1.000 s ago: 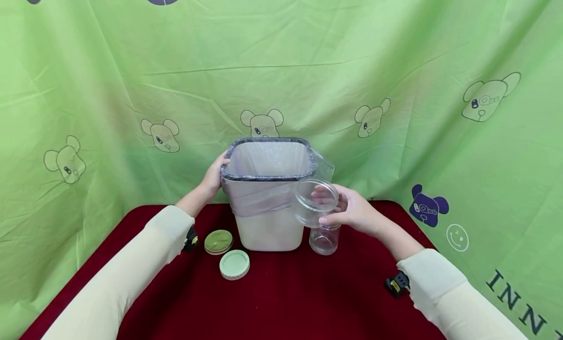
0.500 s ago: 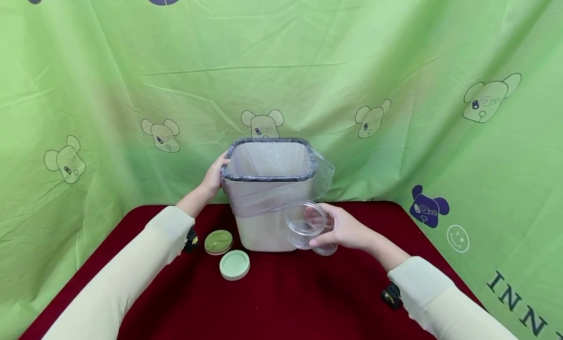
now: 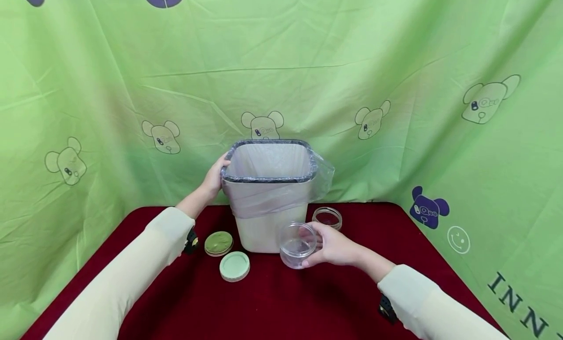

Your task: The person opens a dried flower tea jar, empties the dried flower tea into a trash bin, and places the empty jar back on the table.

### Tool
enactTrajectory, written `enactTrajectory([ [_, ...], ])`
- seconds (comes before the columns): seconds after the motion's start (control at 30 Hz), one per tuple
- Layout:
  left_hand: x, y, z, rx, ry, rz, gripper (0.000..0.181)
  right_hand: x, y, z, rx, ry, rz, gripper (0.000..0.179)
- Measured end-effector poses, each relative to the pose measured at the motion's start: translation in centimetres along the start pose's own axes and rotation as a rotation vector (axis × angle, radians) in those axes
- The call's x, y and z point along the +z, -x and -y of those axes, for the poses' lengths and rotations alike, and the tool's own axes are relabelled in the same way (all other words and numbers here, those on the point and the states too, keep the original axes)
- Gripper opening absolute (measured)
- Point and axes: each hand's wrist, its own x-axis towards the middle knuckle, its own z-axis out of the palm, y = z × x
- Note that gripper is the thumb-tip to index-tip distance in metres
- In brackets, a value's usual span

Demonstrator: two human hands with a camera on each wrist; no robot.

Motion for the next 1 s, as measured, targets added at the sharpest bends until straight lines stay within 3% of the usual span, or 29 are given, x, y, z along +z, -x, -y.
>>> enactTrajectory([
  [0.17,0.0,0.0,0.1,-0.007,-0.005,0.007,0.06,0.9,-0.1,-1.1,0.03,-0.032,0.027,0.079],
  [0.47,0.0,0.0,0.1,-0.012,0.009,-0.008,0.06,2.6,-0.1,-3.1,0.085,0.004,0.043,0.076],
  [0.77,0.0,-0.1,0.1,-0.002,-0.002,-0.002,0.06,3.9,-0.1,-3.7,0.117,-0.035,0.114,0.073],
  [1.0,-0.1,0.0,0.0,-0.005,0.005,0.0,0.06,4.5,-0.1,-4.0,0.142,-0.042,0.117,0.074],
])
